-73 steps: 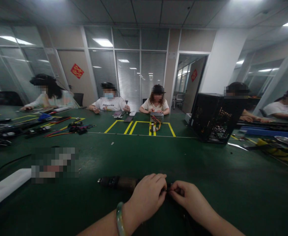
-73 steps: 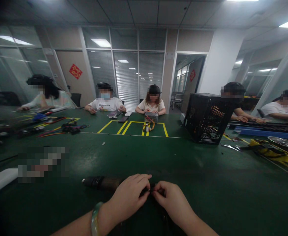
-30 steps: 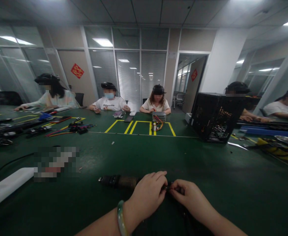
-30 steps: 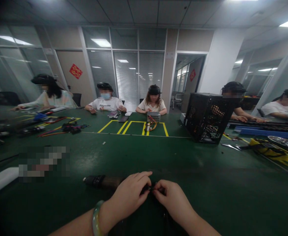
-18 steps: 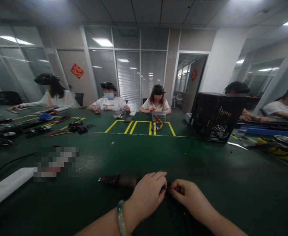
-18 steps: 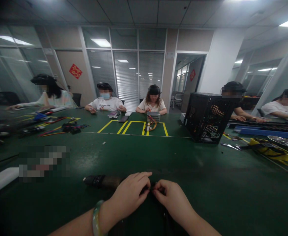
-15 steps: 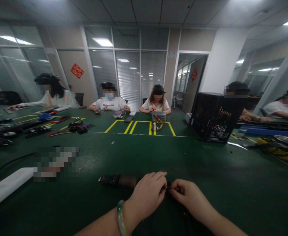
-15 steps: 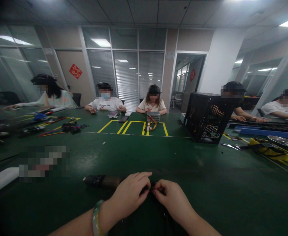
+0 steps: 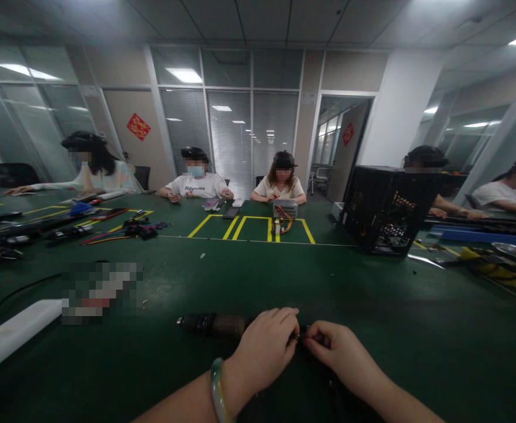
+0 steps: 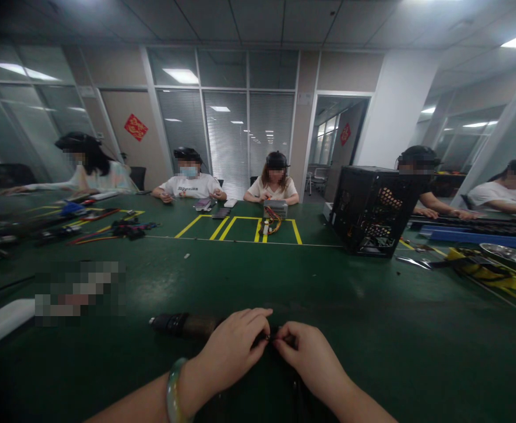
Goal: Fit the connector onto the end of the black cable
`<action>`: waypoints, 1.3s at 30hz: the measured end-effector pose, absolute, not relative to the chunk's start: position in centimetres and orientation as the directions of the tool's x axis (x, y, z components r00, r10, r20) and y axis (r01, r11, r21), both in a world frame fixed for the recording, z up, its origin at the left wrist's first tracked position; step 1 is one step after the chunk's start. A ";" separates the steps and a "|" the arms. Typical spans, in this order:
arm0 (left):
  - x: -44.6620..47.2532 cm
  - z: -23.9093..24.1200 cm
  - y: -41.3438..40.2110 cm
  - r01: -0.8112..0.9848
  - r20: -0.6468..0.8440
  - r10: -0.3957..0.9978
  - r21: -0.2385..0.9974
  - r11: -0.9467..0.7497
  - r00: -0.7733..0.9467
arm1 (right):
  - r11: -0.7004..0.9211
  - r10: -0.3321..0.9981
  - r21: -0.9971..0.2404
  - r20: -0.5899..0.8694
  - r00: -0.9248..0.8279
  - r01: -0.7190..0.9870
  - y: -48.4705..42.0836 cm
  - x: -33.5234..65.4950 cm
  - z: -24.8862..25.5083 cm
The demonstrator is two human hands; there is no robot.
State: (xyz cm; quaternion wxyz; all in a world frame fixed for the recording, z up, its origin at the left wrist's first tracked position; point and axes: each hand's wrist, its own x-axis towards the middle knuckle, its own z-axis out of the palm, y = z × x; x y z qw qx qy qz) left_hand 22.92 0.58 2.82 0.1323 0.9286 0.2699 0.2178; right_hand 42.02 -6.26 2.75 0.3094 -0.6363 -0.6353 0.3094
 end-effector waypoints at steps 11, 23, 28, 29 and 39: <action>22.9 3.3 0.4 0.440 0.337 0.574 0.397 -0.806 0.746 | -0.013 1.000 -0.796 -0.011 0.007 0.606 -6.2 42.0 2.6; 22.9 3.1 0.6 0.416 0.354 0.527 0.346 -0.841 0.772 | 0.022 1.000 -0.787 0.026 -0.003 0.616 -6.2 41.9 2.5; 22.9 3.4 0.5 0.407 0.356 0.514 0.334 -0.850 0.781 | 0.024 1.000 -0.795 0.026 -0.005 0.607 -6.1 42.0 2.3; 22.9 3.4 0.5 0.406 0.356 0.514 0.336 -0.850 0.780 | 0.023 1.000 -0.794 0.026 -0.004 0.607 -6.1 42.0 2.3; 22.8 3.0 0.5 0.453 0.336 0.566 0.359 -0.816 0.753 | 0.007 1.000 -0.793 0.013 0.005 0.609 -6.2 41.9 2.6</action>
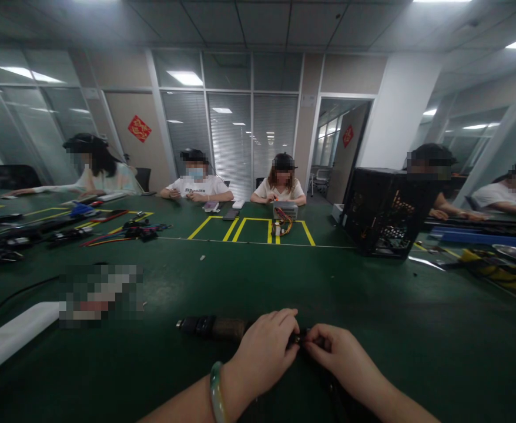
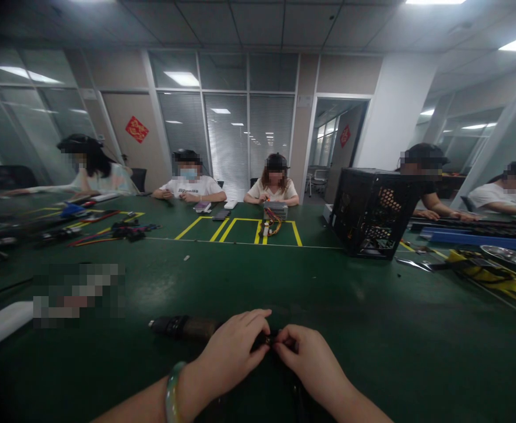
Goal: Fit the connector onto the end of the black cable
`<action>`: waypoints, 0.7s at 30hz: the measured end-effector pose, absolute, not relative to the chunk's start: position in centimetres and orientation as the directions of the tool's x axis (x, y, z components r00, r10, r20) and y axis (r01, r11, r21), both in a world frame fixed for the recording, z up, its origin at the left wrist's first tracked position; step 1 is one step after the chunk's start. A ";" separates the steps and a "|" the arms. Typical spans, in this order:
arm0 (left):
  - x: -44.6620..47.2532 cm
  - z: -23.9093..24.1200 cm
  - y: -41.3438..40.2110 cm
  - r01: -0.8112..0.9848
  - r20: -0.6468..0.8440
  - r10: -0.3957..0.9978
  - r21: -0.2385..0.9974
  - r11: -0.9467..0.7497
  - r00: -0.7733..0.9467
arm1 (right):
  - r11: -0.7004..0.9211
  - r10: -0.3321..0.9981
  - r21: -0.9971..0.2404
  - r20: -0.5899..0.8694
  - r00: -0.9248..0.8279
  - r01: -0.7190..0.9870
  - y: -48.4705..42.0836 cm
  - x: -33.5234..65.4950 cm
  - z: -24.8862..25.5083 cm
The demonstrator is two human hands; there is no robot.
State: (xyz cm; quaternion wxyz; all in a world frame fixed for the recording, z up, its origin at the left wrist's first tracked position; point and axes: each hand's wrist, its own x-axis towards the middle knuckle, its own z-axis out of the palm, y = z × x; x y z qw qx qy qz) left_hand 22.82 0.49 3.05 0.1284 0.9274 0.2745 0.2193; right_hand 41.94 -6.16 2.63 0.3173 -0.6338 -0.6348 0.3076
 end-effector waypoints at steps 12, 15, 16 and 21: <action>23.0 2.8 0.5 0.438 0.354 0.547 0.346 -0.830 0.759 | 0.018 1.000 -0.779 0.025 0.003 0.627 -6.2 41.9 2.6; 23.0 2.8 0.5 0.432 0.356 0.543 0.347 -0.832 0.760 | 0.011 1.000 -0.783 0.017 0.004 0.622 -6.1 41.9 2.5; 23.0 2.8 0.5 0.429 0.358 0.543 0.352 -0.832 0.759 | 0.011 1.000 -0.783 0.018 0.004 0.621 -6.1 41.9 2.5; 22.9 2.9 0.6 0.427 0.356 0.551 0.371 -0.825 0.755 | 0.006 1.000 -0.790 0.012 0.005 0.614 -6.2 41.9 2.5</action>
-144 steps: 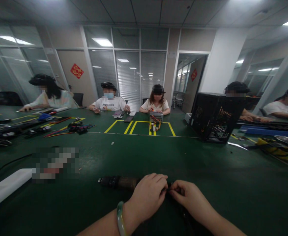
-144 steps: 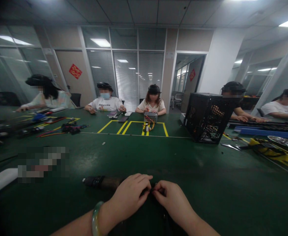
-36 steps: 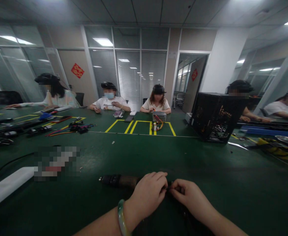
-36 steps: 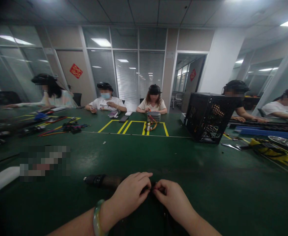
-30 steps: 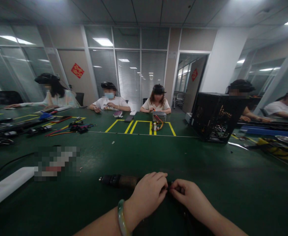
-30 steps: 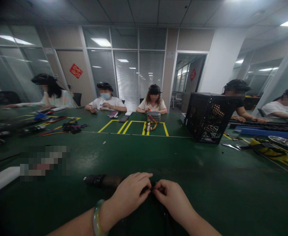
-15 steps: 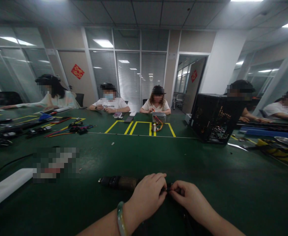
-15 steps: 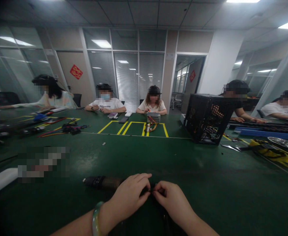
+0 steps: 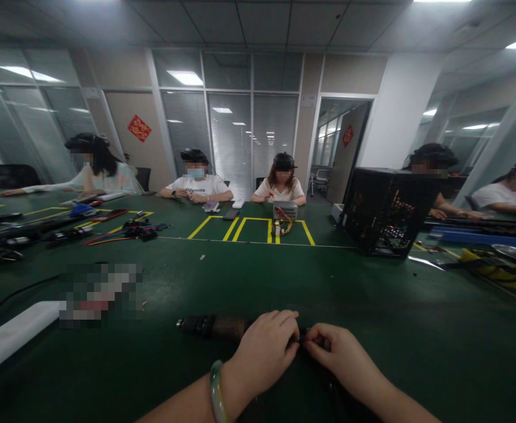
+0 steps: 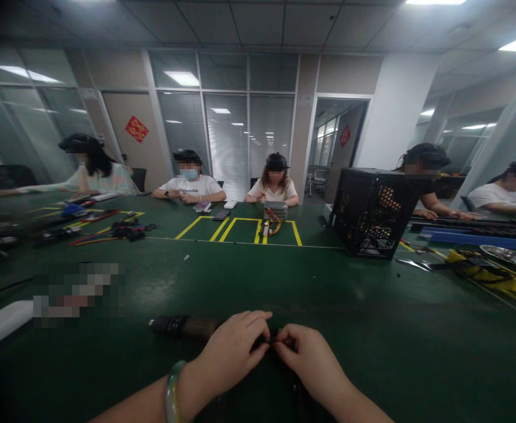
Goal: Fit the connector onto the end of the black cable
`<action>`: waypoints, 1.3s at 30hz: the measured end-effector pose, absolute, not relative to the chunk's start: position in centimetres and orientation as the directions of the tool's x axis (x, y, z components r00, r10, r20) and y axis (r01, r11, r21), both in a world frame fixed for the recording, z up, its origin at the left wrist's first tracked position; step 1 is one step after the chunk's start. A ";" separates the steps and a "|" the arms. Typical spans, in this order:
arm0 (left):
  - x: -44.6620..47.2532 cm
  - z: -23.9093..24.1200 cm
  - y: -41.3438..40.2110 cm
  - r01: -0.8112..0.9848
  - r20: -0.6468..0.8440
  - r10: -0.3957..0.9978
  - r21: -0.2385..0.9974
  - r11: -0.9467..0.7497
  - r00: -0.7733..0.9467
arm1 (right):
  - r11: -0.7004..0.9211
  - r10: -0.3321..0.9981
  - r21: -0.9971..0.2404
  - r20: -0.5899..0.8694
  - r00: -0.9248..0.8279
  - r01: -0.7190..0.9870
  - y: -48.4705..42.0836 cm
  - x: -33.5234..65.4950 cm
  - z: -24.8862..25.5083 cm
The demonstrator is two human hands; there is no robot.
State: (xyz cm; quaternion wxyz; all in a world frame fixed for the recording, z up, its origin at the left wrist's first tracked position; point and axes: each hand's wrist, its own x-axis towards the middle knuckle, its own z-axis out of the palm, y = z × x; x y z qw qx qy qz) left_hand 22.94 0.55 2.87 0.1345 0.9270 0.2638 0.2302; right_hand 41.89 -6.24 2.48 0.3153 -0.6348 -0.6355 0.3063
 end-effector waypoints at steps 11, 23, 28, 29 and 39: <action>22.9 3.2 0.5 0.441 0.334 0.553 0.357 -0.824 0.763 | 0.003 1.000 -0.789 0.010 0.008 0.615 -6.2 41.8 2.9; 23.0 3.0 0.6 0.428 0.346 0.551 0.372 -0.823 0.759 | 0.022 0.999 -0.799 0.033 0.007 0.601 -5.9 42.2 1.5; 22.9 3.1 0.6 0.428 0.348 0.549 0.367 -0.826 0.760 | 0.015 1.000 -0.800 0.023 0.006 0.600 -6.0 42.3 1.7; 22.9 3.0 0.6 0.426 0.350 0.547 0.368 -0.827 0.760 | 0.015 1.000 -0.799 0.023 0.007 0.601 -6.0 42.3 1.7; 23.0 3.0 0.6 0.413 0.352 0.523 0.342 -0.844 0.776 | 0.005 1.000 -0.809 0.011 0.007 0.588 -6.1 42.2 1.8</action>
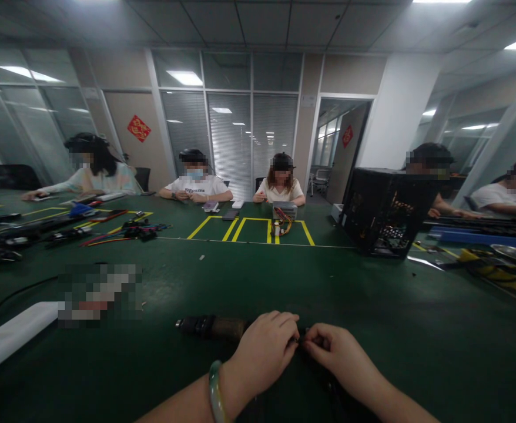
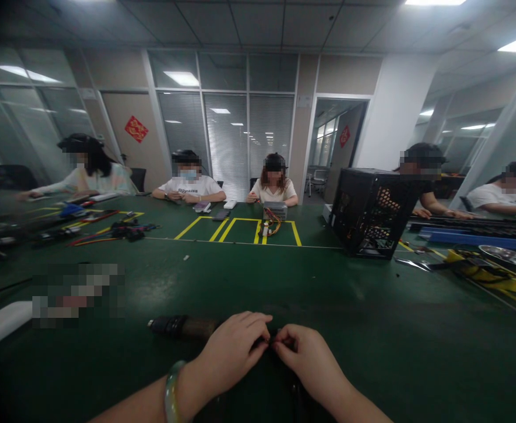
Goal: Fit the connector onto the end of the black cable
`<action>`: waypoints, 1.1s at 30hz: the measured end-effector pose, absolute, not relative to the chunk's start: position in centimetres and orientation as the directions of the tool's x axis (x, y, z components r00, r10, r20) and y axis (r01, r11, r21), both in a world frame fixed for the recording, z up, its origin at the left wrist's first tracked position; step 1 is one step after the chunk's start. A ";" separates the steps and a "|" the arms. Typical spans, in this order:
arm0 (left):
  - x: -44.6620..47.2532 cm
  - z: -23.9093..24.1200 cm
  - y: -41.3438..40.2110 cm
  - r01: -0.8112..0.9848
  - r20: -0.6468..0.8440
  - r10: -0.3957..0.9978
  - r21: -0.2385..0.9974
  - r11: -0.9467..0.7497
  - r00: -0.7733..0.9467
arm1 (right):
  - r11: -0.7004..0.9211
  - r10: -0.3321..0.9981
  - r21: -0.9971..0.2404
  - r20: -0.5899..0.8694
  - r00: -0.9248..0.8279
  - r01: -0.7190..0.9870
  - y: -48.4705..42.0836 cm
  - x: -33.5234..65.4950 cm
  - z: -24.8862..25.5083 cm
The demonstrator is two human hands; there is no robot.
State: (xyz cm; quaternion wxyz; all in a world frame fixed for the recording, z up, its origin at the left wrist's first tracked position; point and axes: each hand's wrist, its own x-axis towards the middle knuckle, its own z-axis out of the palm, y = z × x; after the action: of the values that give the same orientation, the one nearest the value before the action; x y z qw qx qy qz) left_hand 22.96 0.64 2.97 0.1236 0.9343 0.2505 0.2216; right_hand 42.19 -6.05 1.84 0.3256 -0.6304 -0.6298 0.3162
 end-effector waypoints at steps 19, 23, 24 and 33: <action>22.9 3.2 0.4 0.441 0.332 0.564 0.378 -0.814 0.756 | -0.006 1.000 -0.811 0.007 0.020 0.586 -6.0 42.1 1.9; 22.9 2.9 0.5 0.452 0.338 0.576 0.380 -0.807 0.745 | -0.007 1.000 -0.818 0.003 0.016 0.575 -6.0 42.1 2.0; 22.9 2.9 0.5 0.448 0.342 0.571 0.377 -0.811 0.746 | -0.007 1.000 -0.818 0.002 0.016 0.575 -6.0 42.0 2.1; 22.9 3.2 0.5 0.402 0.357 0.518 0.352 -0.845 0.777 | -0.004 1.000 -0.818 0.003 0.011 0.576 -6.1 41.9 2.4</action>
State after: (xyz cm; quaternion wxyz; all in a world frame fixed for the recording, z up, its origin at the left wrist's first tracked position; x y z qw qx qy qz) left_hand 22.95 0.52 3.23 0.1291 0.9338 0.2464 0.2252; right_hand 41.88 -6.11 2.39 0.3285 -0.6305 -0.6248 0.3228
